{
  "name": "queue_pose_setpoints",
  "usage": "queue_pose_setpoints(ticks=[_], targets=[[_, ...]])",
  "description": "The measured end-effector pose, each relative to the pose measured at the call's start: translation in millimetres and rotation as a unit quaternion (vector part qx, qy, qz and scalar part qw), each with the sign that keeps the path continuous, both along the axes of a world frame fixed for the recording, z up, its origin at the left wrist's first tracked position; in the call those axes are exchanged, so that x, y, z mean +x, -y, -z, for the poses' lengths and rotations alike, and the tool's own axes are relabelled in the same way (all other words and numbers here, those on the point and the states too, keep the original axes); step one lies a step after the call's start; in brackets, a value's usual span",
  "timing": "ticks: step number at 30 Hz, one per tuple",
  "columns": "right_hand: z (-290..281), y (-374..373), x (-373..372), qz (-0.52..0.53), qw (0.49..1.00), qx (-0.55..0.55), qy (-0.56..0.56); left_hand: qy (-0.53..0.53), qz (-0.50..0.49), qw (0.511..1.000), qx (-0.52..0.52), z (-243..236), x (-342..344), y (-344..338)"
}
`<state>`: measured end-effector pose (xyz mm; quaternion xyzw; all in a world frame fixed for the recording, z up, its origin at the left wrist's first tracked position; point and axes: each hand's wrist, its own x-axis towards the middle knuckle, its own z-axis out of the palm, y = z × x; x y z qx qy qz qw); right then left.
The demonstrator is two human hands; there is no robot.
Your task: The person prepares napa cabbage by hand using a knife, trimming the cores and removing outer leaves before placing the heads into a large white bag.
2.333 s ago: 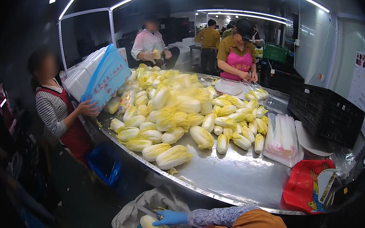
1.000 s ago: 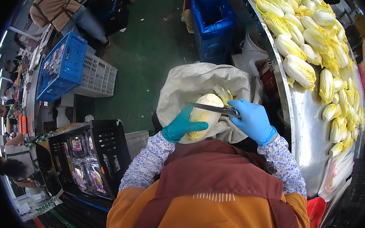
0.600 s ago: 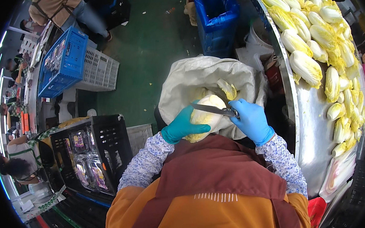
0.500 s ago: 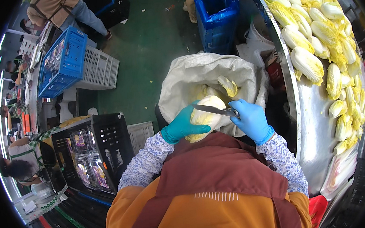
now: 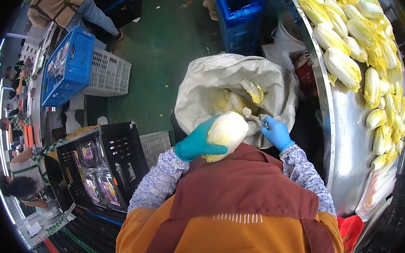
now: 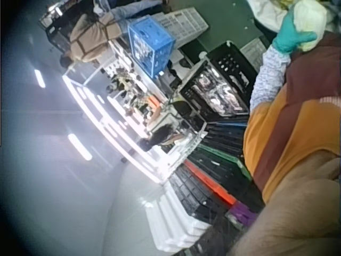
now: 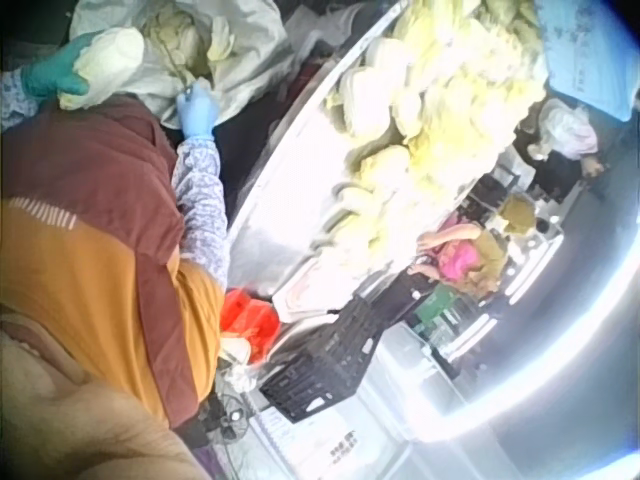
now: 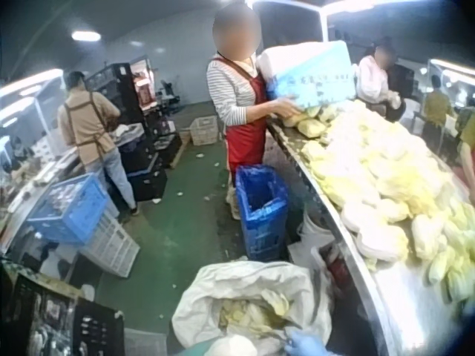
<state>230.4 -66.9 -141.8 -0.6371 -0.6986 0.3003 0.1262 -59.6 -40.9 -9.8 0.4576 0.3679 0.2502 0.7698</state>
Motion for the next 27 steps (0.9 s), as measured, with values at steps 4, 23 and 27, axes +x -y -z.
queue_pose_setpoints(ticks=[4, 23, 27], targets=[[-60, -17, -24, 0.126, 0.958, -0.047, -0.253, 0.040, -0.018, 0.998, -0.053, 15, 0, -4], [-146, -58, -38, 0.091, 0.931, -0.127, -0.330, 0.109, -0.002, 0.988, -0.113, 70, 28, -23], [-138, -46, -41, 0.017, 0.859, -0.190, -0.475, 0.098, -0.025, 0.990, -0.097, 69, 33, -28]])
